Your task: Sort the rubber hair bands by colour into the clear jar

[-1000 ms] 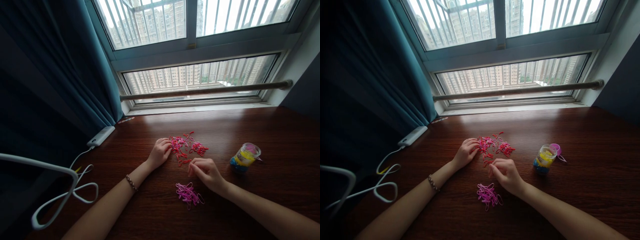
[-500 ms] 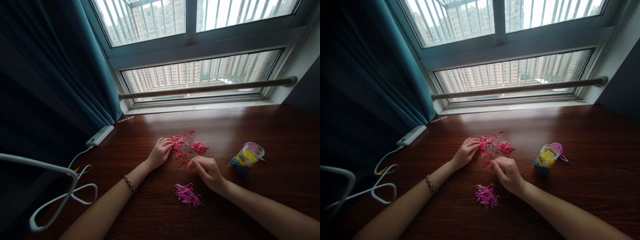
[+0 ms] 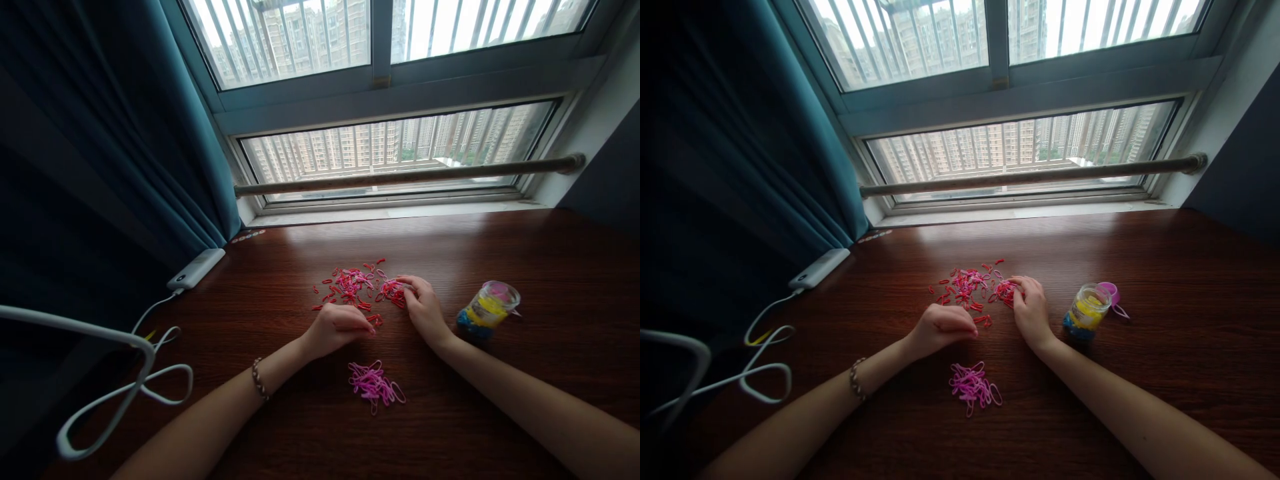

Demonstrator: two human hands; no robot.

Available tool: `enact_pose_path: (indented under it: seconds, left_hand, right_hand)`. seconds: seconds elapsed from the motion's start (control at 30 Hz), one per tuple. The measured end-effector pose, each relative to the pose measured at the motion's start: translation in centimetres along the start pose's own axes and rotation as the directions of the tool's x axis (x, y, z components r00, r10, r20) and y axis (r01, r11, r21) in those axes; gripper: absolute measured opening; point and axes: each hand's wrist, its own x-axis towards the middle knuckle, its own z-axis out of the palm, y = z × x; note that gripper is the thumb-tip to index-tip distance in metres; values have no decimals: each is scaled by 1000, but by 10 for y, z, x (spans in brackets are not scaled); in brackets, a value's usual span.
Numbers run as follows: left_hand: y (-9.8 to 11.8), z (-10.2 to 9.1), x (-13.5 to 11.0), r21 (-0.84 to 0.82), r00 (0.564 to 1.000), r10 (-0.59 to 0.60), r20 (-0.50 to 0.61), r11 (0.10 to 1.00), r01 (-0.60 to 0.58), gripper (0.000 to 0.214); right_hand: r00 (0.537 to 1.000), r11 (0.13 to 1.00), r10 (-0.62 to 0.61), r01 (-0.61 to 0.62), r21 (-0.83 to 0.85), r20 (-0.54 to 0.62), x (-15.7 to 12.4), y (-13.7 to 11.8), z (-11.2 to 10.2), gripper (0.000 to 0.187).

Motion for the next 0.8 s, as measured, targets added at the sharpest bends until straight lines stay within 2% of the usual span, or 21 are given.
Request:
enact_pose_path:
  seconds: [0.07, 0.13, 0.23, 0.33, 0.4, 0.5, 0.6, 0.7, 0.8]
  left_hand:
    - [8, 6, 0, -65, 992, 19, 127, 998, -11, 14]
    - [12, 8, 1, -75, 977, 74, 202, 995, -60, 12]
    - [17, 7, 3, -16, 955, 154, 252, 988, -155, 9]
    - [19, 4, 5, 41, 951, 171, 257, 981, -188, 10]
    - [16, -1, 5, 92, 969, 144, 199, 982, -164, 12]
    - [-1, -14, 5, 243, 997, 68, -47, 969, -55, 17]
    - [-27, -31, 4, 397, 946, 43, -322, 913, 94, 18]
    - [-48, -44, 2, 474, 905, 21, -425, 857, 202, 16]
    - [-58, -48, 1, 478, 891, -5, -454, 842, 249, 14]
  right_hand:
    - [1000, 1000, -7, 7, -7, 5, 0, 4, 1, 27]
    - [1000, 999, -18, 18, -38, 19, 0, 7, 3, 28]
    - [996, 990, -18, 29, -138, 83, 0, 8, 5, 31]
    - [982, 963, -13, 64, -262, 190, 0, 7, 6, 35]
    - [967, 940, -5, 91, -329, 254, -1, 6, 6, 36]
    - [950, 922, -7, 127, -365, 311, -1, 5, 5, 36]
    - [948, 934, -29, 139, -330, 317, 0, 6, 4, 35]
    - [960, 960, -54, 126, -251, 276, 1, 8, 5, 35]
    - [981, 985, -72, 98, -141, 179, 2, 5, 4, 33]
